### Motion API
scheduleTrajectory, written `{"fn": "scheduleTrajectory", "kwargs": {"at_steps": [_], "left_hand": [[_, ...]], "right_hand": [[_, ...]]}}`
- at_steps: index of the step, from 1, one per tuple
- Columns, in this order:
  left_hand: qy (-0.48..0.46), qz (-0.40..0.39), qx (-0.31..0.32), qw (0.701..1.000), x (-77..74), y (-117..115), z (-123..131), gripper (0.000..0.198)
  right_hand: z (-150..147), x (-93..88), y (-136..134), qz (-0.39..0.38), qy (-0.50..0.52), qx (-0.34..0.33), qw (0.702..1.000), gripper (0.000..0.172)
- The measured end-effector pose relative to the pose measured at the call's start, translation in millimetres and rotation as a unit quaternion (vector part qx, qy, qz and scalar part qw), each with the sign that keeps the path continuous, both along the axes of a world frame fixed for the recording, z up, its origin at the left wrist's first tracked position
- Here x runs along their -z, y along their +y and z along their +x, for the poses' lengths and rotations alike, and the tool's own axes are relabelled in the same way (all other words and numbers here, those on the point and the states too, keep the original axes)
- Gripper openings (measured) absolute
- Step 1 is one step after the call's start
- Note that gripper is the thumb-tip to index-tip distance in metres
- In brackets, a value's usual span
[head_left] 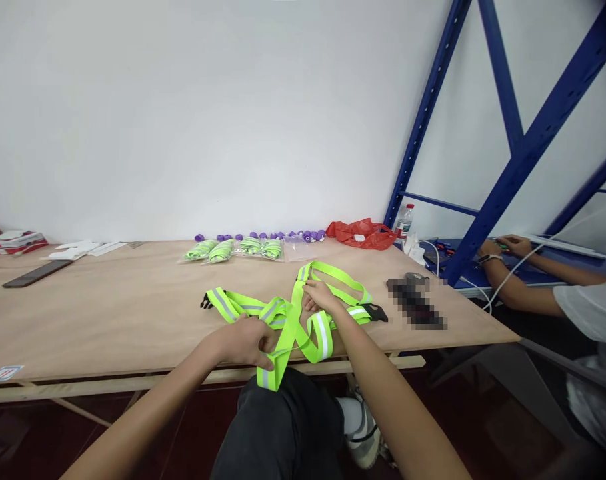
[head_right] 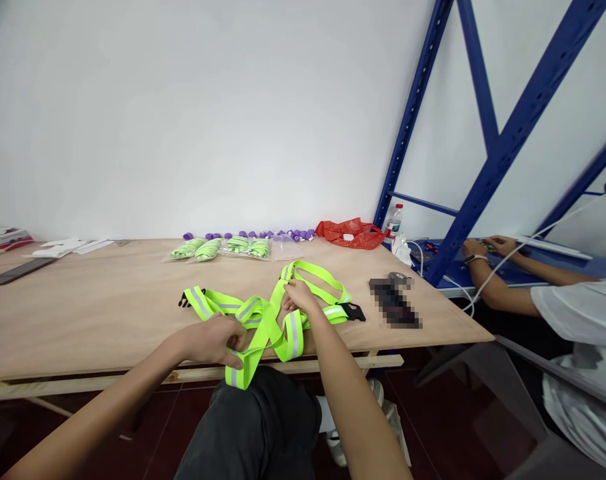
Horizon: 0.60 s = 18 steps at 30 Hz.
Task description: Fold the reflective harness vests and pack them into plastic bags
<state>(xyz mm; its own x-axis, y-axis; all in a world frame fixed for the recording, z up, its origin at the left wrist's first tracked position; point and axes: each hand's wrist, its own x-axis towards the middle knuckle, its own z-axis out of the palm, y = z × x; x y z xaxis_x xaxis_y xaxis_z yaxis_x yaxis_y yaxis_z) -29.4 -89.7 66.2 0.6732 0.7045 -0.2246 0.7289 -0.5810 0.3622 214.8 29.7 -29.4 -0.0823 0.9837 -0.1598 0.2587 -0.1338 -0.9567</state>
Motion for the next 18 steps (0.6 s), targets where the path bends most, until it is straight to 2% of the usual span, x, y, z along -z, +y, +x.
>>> {"fn": "scheduleTrajectory", "kwargs": {"at_steps": [2, 4, 6, 8, 9, 11, 14, 16, 18], "left_hand": [[-0.017, 0.026, -0.013, 0.999, -5.6, -3.8, -1.5, 0.024], [-0.066, 0.072, -0.053, 0.994, -6.3, -12.1, -6.1, 0.025], [-0.135, 0.119, -0.125, 0.976, 2.2, -25.9, -13.3, 0.032], [-0.206, 0.134, -0.223, 0.943, 19.6, -43.2, -21.5, 0.048], [-0.237, 0.123, -0.267, 0.926, 30.3, -52.0, -24.9, 0.055], [-0.299, 0.028, -0.32, 0.899, 51.4, -66.7, -28.1, 0.064], [-0.361, -0.078, -0.336, 0.867, 71.0, -76.2, -21.6, 0.068], [-0.371, -0.064, -0.347, 0.859, 72.9, -73.4, -13.2, 0.066], [-0.363, -0.008, -0.359, 0.86, 69.3, -66.1, -5.1, 0.065]], "right_hand": [[-0.7, -0.4, -0.9, 0.005, -0.002, 0.0, 1.0, 0.022], [-1.9, -1.3, -1.9, 0.01, -0.004, 0.0, 1.0, 0.022], [-3.2, -2.5, -3.2, 0.012, -0.006, 0.004, 1.0, 0.023], [-4.2, -4.0, -4.9, 0.014, -0.006, 0.013, 1.0, 0.027], [-4.3, -4.7, -5.9, 0.014, -0.006, 0.019, 1.0, 0.031], [-4.1, -6.2, -8.4, 0.016, -0.007, 0.029, 0.999, 0.04], [-3.9, -8.1, -14.0, 0.028, -0.01, 0.04, 0.999, 0.044], [-4.4, -9.0, -19.3, 0.041, -0.01, 0.046, 0.998, 0.044], [-5.4, -9.5, -25.2, 0.056, -0.007, 0.054, 0.997, 0.044]]}}
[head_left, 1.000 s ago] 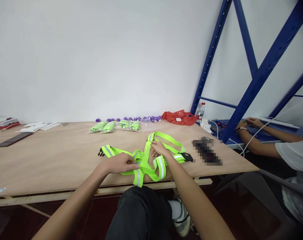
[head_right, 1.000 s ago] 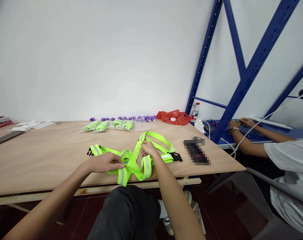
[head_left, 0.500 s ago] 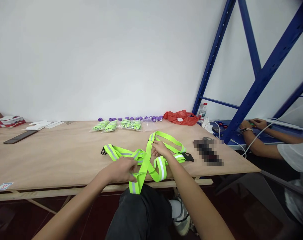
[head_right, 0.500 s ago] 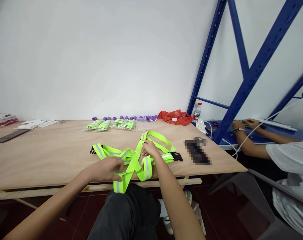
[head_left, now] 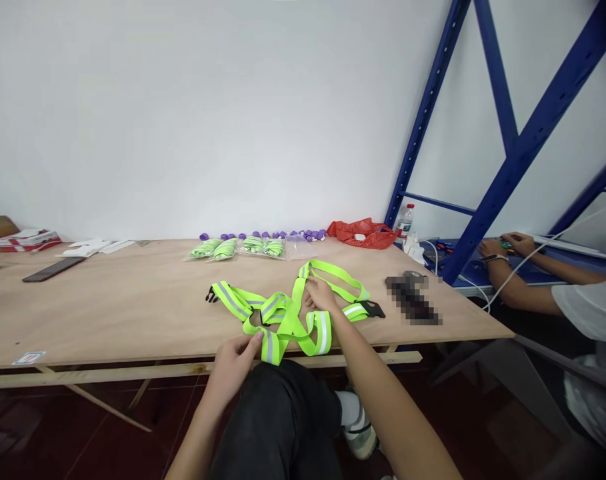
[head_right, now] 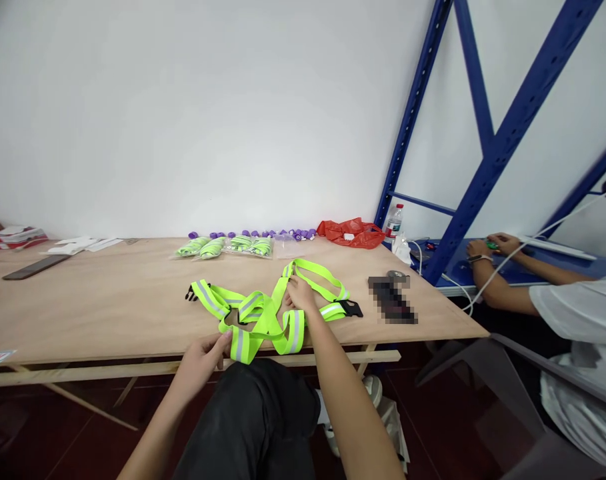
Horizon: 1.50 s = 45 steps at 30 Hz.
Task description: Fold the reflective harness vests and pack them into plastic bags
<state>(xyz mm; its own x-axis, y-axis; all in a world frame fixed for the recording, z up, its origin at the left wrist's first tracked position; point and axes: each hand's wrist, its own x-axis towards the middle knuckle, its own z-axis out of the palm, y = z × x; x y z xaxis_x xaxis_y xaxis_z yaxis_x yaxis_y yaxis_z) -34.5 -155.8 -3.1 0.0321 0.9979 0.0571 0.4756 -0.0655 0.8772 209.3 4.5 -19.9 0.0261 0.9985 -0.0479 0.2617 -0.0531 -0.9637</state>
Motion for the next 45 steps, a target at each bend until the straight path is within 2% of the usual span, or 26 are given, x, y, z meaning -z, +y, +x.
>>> {"fn": "scheduleTrajectory", "kwargs": {"at_steps": [3, 7, 12, 16, 22, 25, 30, 35, 38, 40, 42, 45], "left_hand": [[0.055, 0.049, -0.032, 0.997, -5.9, 12.5, 9.8, 0.064], [0.058, 0.055, 0.0, 0.997, -5.0, 25.0, 21.7, 0.058], [-0.082, 0.04, 0.035, 0.995, 0.5, 40.1, 32.3, 0.046], [-0.185, 0.021, 0.014, 0.982, 3.9, 56.4, 33.1, 0.04], [-0.28, 0.029, -0.001, 0.96, 13.3, 70.0, 33.1, 0.031], [-0.35, 0.027, -0.021, 0.936, 18.0, 68.7, 32.0, 0.027], [-0.505, 0.001, -0.072, 0.86, 16.3, 64.7, 30.4, 0.033], [-0.566, -0.033, -0.065, 0.821, 11.4, 66.6, 30.4, 0.033], [-0.565, -0.025, -0.065, 0.822, 3.3, 69.8, 29.2, 0.031], [-0.554, 0.0, -0.059, 0.83, -8.9, 72.0, 27.5, 0.03], [-0.548, 0.027, -0.048, 0.835, -28.2, 73.5, 25.3, 0.029], [-0.54, 0.045, -0.003, 0.84, -68.6, 73.0, 21.5, 0.029]], "right_hand": [[-2.0, 0.3, -7.7, 0.023, 0.009, 0.014, 1.0, 0.047], [-4.3, 1.1, -12.9, 0.05, 0.021, 0.022, 0.998, 0.046], [-5.2, 1.6, -15.9, 0.076, 0.029, 0.018, 0.997, 0.042], [-4.9, 2.7, -18.7, 0.092, 0.032, 0.019, 0.995, 0.039], [-4.3, 6.2, -19.2, 0.096, 0.035, 0.022, 0.995, 0.036], [-3.4, 8.4, -17.6, 0.098, 0.029, 0.023, 0.995, 0.034], [-2.8, 12.9, -16.4, 0.1, 0.013, 0.027, 0.995, 0.034], [-4.8, 16.0, -21.8, 0.118, -0.007, 0.044, 0.992, 0.037], [-6.5, 16.8, -28.4, 0.134, -0.014, 0.054, 0.989, 0.038], [-7.2, 17.0, -33.6, 0.143, -0.013, 0.06, 0.988, 0.037], [-7.3, 16.2, -39.6, 0.152, -0.007, 0.068, 0.986, 0.036], [-7.0, 11.8, -51.1, 0.167, 0.006, 0.076, 0.983, 0.034]]}}
